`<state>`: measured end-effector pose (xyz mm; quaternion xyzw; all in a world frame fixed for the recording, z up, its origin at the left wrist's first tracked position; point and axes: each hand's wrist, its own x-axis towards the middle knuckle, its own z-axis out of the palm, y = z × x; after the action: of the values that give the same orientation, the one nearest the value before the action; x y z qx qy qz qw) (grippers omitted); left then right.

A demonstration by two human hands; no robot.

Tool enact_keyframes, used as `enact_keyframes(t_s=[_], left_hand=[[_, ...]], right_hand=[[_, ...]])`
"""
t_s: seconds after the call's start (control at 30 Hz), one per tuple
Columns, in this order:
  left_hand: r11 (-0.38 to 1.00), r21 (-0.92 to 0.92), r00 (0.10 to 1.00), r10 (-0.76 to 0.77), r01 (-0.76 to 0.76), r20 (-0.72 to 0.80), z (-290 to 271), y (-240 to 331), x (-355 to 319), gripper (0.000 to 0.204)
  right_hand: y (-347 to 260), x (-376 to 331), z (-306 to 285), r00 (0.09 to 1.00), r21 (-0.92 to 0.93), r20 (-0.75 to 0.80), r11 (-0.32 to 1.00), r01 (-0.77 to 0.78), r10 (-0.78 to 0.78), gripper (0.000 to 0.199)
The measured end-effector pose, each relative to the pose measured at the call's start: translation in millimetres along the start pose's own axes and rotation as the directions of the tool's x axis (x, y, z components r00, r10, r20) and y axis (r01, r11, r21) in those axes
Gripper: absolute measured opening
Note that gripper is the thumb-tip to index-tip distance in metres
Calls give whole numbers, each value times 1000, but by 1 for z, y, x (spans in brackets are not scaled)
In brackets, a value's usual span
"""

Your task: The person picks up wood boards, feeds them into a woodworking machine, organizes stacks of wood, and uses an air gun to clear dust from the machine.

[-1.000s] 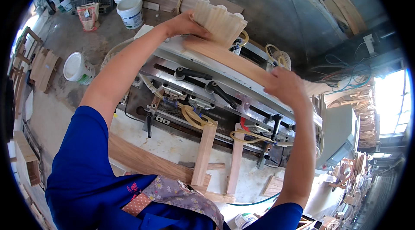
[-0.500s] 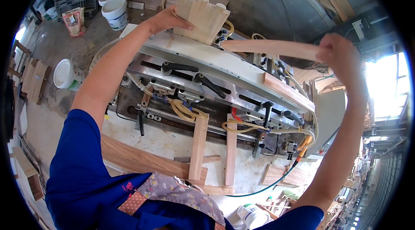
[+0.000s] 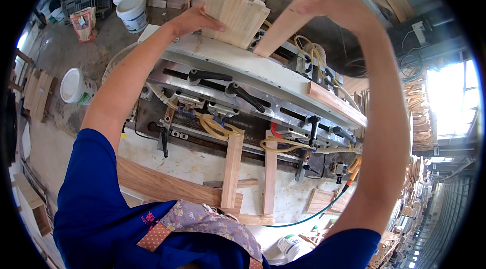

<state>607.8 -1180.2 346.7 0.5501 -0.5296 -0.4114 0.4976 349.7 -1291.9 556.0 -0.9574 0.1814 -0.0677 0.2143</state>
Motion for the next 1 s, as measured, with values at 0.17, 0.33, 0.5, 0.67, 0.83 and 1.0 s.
enact_keyframes(t_s=[0.17, 0.33, 0.5, 0.67, 0.83, 1.0], left_hand=[[1000, -8, 999, 23, -23, 41, -3, -7, 5, 49], [1000, 2, 1000, 17, -17, 4, -2, -2, 1, 46], [997, -53, 997, 55, -53, 50, 2, -3, 6, 41], [1000, -2, 999, 26, -26, 44, 0, 3, 0, 40], [997, 74, 999, 1, -3, 33, -1, 7, -3, 46], [893, 408, 964, 247, -188, -95, 3, 53, -11, 58]], right_hand=[[44, 10, 60, 984, 377, -13, 912, -161, 179, 38], [51, 5, 98, 950, 643, -69, 742, -190, 304, 45], [78, 2, 145, 946, 704, -48, 683, -197, 322, 41], [69, 2, 148, 949, 754, -45, 634, -174, 313, 39], [80, 3, 162, 964, 760, -89, 643, -97, 250, 36], [93, 5, 162, 968, 672, -81, 730, -123, 238, 33]])
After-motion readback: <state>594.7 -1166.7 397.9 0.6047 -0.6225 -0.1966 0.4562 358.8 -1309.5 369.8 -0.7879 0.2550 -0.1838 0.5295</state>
